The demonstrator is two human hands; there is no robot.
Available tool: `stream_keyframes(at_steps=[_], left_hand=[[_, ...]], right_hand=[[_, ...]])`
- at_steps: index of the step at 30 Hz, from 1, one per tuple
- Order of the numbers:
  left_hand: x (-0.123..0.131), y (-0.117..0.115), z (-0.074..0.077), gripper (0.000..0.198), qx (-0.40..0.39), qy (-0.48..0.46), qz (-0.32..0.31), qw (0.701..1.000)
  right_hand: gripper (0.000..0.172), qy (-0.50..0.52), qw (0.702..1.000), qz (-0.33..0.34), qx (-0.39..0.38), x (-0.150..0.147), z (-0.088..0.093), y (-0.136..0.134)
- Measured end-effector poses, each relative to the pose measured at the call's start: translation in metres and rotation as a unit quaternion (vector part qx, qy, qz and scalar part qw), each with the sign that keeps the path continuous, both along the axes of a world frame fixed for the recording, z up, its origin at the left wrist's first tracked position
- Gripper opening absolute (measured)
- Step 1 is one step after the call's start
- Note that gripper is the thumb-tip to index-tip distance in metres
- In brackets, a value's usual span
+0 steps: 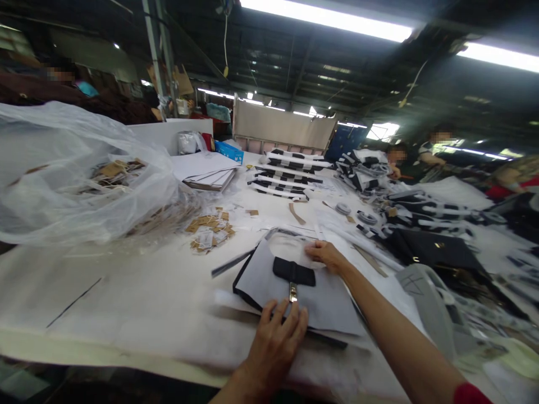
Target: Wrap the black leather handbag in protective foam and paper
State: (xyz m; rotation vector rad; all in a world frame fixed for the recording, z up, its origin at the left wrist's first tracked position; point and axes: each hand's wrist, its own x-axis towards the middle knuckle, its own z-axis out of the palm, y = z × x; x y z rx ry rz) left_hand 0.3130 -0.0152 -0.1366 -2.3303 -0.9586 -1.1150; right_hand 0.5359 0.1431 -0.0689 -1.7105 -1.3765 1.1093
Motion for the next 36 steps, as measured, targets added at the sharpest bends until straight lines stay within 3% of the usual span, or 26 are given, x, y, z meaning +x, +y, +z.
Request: stream_keyframes(at_steps=[4, 9, 12, 15, 17, 19, 21, 23, 28, 31, 36], left_hand=[[0.001, 0.001, 0.002, 0.036, -0.001, -0.022, -0.011, 1.0], [0.0, 0.001, 0.004, 0.036, 0.001, -0.009, -0.007, 1.0], [-0.001, 0.0, 0.005, 0.04, -0.007, 0.005, -0.005, 1.0], [-0.002, -0.002, 0.006, 0.043, -0.019, 0.022, -0.005, 1.0], [-0.003, -0.004, 0.008, 0.042, -0.028, 0.026, -0.013, 0.999], [-0.004, -0.006, 0.009, 0.04, -0.039, 0.02, -0.022, 0.999], [-0.005, -0.008, 0.011, 0.038, -0.055, 0.013, -0.026, 0.998], [-0.005, -0.009, 0.012, 0.037, -0.07, 0.005, -0.033, 0.997], [-0.008, -0.013, 0.021, 0.029, -0.128, -0.023, -0.064, 0.989], [-0.011, -0.016, 0.032, 0.027, -0.19, -0.026, -0.068, 0.979], [-0.003, -0.011, 0.058, 0.02, -0.214, 0.01, -0.028, 0.976]], right_hand=[[0.04, 0.047, 0.998, -0.028, 0.043, 0.029, 0.005, -0.027], [0.035, 0.037, 0.996, -0.019, 0.083, 0.028, 0.012, -0.054], [0.019, -0.078, 0.987, 0.053, 0.128, 0.019, 0.024, -0.069], [0.01, -0.26, 0.929, 0.139, 0.222, 0.006, 0.042, -0.084], [0.011, -0.311, 0.902, 0.166, 0.25, -0.003, 0.052, -0.095], [0.013, -0.314, 0.902, 0.178, 0.237, -0.01, 0.055, -0.109], [0.014, -0.315, 0.906, 0.181, 0.218, -0.015, 0.046, -0.126], [0.019, -0.331, 0.89, 0.189, 0.252, -0.016, 0.029, -0.144], [0.043, -0.379, 0.792, 0.197, 0.436, -0.015, -0.01, -0.18], [0.042, -0.399, 0.767, 0.203, 0.46, -0.016, -0.012, -0.188], [0.033, -0.411, 0.764, 0.206, 0.452, -0.018, -0.009, -0.189]])
